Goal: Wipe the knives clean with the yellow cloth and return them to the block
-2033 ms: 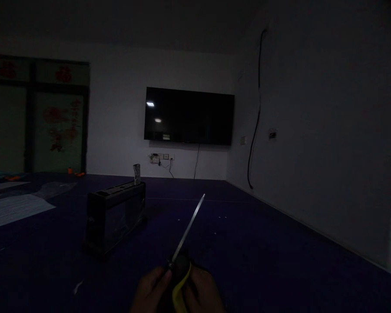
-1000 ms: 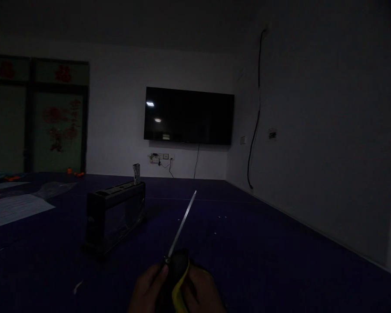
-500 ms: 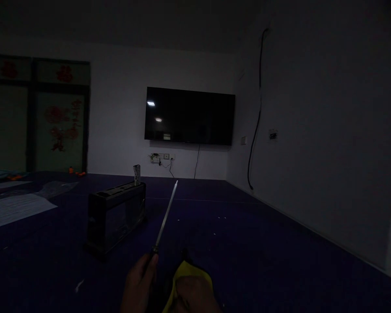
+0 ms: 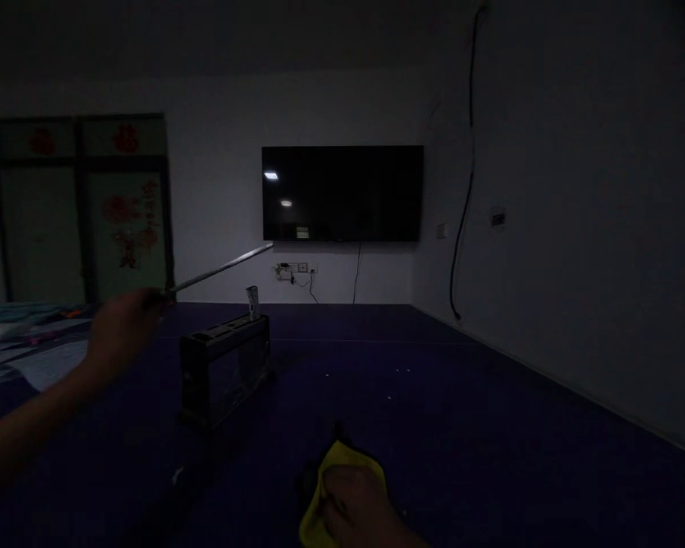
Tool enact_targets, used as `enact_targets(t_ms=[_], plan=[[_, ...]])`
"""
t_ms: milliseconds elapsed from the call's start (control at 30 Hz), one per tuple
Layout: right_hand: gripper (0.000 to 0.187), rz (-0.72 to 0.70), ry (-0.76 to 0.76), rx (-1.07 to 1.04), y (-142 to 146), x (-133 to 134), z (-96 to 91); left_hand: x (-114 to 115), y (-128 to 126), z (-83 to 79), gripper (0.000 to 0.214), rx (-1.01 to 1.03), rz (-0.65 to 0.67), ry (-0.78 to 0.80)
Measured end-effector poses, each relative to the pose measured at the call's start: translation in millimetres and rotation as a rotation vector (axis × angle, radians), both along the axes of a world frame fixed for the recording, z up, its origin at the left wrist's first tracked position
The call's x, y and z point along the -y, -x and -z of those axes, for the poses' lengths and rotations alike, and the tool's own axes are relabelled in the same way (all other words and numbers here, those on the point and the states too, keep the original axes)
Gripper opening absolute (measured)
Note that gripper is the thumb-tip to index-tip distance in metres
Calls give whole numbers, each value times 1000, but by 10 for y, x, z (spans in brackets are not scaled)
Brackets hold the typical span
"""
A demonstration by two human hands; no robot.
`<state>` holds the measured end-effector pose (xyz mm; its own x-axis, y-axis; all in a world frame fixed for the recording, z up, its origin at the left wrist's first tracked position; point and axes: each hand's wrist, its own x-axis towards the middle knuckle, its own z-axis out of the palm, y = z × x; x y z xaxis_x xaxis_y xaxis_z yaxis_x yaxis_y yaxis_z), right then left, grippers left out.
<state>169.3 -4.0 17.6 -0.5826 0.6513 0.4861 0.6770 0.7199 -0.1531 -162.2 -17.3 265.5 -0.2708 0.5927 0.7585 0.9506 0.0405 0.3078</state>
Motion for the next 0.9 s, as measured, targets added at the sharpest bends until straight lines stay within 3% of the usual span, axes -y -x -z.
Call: enact_targets(t_ms=[33, 100, 233, 400, 700, 800, 900], plan=[[7, 2, 7, -5, -2, 1, 3, 13, 120, -124, 36, -147, -110, 47], [6, 1, 18, -9, -5, 3, 8, 21, 346, -315, 38, -418, -182, 24], [5, 2, 25, -9, -5, 25, -11, -30, 655, -508, 39, -669, -75, -83], [6, 16, 25, 20, 2, 46, -38, -100, 638, -571, 33, -733, 32, -81], [9, -13, -1, 76, -1, -22, -35, -210, 409, -594, 39, -900, -140, 61], [8, -4, -5, 96, 3, -37, -19, -334, 500, -623, 35, -909, -94, 12], [7, -10, -1, 125, 2, -68, 14, -535, 663, -696, 35, -981, -10, -140]])
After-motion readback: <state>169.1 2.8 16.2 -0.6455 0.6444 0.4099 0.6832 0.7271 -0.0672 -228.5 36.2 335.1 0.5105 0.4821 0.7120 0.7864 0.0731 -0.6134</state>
